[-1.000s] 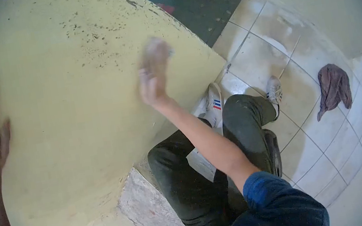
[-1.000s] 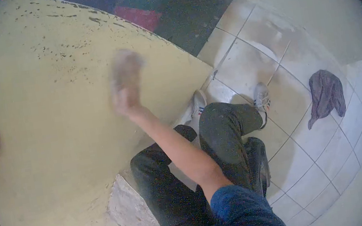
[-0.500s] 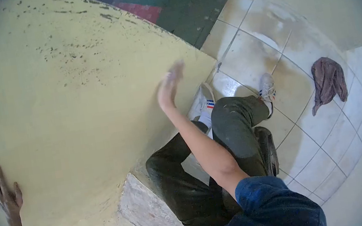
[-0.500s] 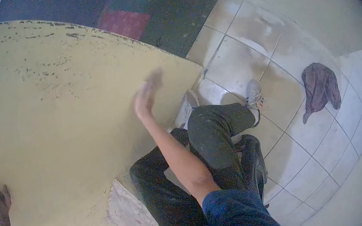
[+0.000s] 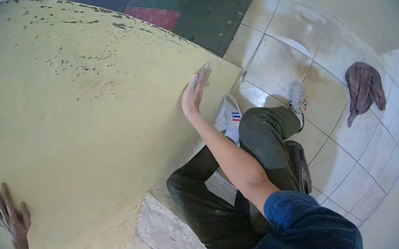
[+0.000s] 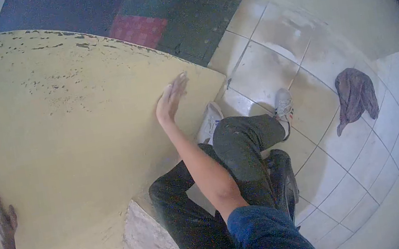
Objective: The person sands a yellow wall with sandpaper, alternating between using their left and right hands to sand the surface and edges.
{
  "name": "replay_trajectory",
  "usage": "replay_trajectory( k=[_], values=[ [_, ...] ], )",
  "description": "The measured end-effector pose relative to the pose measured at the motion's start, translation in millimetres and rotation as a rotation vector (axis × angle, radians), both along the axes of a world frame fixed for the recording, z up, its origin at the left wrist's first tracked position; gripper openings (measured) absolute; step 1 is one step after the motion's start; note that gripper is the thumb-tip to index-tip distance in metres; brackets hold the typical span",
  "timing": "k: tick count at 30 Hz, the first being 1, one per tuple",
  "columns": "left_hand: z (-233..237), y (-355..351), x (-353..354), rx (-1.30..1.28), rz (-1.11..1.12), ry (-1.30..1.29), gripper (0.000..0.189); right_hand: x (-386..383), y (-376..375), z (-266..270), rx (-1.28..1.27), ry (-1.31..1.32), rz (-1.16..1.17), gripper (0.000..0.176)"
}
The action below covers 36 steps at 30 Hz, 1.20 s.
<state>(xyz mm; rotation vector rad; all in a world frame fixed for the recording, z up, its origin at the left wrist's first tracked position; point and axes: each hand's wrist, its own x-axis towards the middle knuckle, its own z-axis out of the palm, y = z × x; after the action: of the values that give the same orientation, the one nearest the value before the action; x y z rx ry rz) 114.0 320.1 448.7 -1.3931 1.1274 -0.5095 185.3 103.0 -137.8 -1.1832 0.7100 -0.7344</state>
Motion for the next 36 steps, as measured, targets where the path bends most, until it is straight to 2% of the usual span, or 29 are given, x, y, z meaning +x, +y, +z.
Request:
replay_trajectory(
  k=[2,3,5,7,10,11,12,13,16,17,19,21,24,25,27,29,32,35,36],
  values=[
    [0,-1,3,0.001,-0.011,0.007,0.061,11,1,16,0.143,0.12,-0.092,0.057],
    [0,-2,4,-0.004,-0.02,0.006,0.061,10,3,47,0.113,-0.04,-0.075,0.062],
    [-1,-4,3,-0.011,-0.022,0.02,0.061,-5,-14,128,-0.276,-0.224,-0.025,0.063],
    [0,-4,3,-0.001,-0.014,0.017,0.061,-23,-23,178,-0.562,-0.421,0.1,0.067],
    [1,3,3,0.003,-0.004,0.01,0.062,-15,-11,125,-0.671,-0.408,0.117,0.072],
    [3,3,4,0.008,-0.006,0.007,0.062,-10,1,80,-0.475,-0.245,0.11,0.066],
    [3,3,4,0.0,0.001,0.004,0.062,-4,9,28,-0.076,-0.172,0.053,0.063],
    [3,3,4,-0.005,0.006,0.001,0.062,2,11,-3,0.324,-0.099,-0.003,0.062],
    [-1,2,2,-0.015,0.005,-0.002,0.061,13,-3,14,0.203,0.131,-0.074,0.067],
    [-1,0,2,-0.01,0.0,-0.002,0.061,14,5,34,0.047,0.095,-0.051,0.066],
    [-2,-6,2,0.003,-0.023,0.003,0.061,0,-3,111,-0.123,-0.145,-0.036,0.063],
    [-11,-16,4,0.003,-0.043,0.018,0.061,-13,-7,162,-0.498,-0.3,0.002,0.069],
    [-24,-35,7,0.002,-0.039,0.042,0.061,-22,-5,156,-0.626,-0.468,0.133,0.075],
    [-28,-39,10,-0.009,-0.038,0.046,0.061,-11,-3,119,-0.73,-0.473,0.079,0.07],
    [-32,-44,10,-0.024,-0.025,0.039,0.062,-6,-3,54,-0.314,-0.178,0.01,0.063],
    [-37,-48,11,-0.03,-0.029,0.035,0.062,5,-9,-16,0.272,0.075,-0.003,0.06],
    [-45,-59,14,-0.028,-0.06,0.034,0.063,22,-3,19,0.059,0.15,-0.132,0.059],
    [-48,-60,17,-0.02,-0.066,0.039,0.063,6,-29,126,-0.288,-0.191,-0.102,0.058],
    [-47,-59,17,-0.017,-0.067,0.039,0.063,-2,-38,146,-0.383,-0.222,-0.042,0.058]
  ],
)
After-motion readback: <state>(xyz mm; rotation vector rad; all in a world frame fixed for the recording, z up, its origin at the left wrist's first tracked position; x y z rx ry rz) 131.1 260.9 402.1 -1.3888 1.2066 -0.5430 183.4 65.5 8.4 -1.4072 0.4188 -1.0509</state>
